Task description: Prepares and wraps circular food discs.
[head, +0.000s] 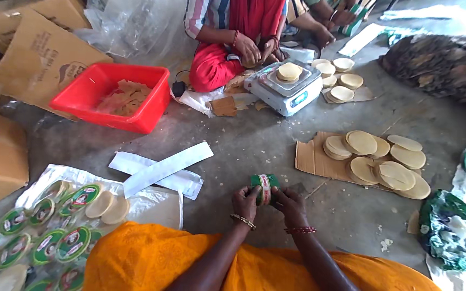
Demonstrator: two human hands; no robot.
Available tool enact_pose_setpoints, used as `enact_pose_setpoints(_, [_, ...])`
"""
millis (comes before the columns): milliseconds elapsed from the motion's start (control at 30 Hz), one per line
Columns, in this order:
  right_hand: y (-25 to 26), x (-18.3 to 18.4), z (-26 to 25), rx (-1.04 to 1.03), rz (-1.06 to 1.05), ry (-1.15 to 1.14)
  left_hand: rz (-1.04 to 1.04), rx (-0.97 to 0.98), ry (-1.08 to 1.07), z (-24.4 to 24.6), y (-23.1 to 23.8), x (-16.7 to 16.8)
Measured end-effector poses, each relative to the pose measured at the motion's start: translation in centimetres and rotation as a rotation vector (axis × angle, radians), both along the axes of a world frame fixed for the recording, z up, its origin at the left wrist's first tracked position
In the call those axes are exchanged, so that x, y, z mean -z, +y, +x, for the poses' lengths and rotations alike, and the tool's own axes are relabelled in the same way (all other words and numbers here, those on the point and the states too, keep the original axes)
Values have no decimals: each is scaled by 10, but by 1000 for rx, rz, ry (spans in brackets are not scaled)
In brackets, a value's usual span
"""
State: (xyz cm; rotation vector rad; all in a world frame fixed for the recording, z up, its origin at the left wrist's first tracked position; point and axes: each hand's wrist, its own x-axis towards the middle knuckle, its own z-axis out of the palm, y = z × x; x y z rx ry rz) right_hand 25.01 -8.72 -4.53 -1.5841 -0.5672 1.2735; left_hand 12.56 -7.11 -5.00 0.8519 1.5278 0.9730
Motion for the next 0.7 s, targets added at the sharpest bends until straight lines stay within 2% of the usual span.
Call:
enact_pose_setpoints(233, [5,3,2,36,-26,16,-26,-12,18,1,3,5])
enact_pose_setpoints(600, [11,21,-10,-59,87,-245,4,86,414,5,2,-14])
enact_pose_setpoints(700, [8,23,-12,-148,122,-329,46,217,569,0,4,-24])
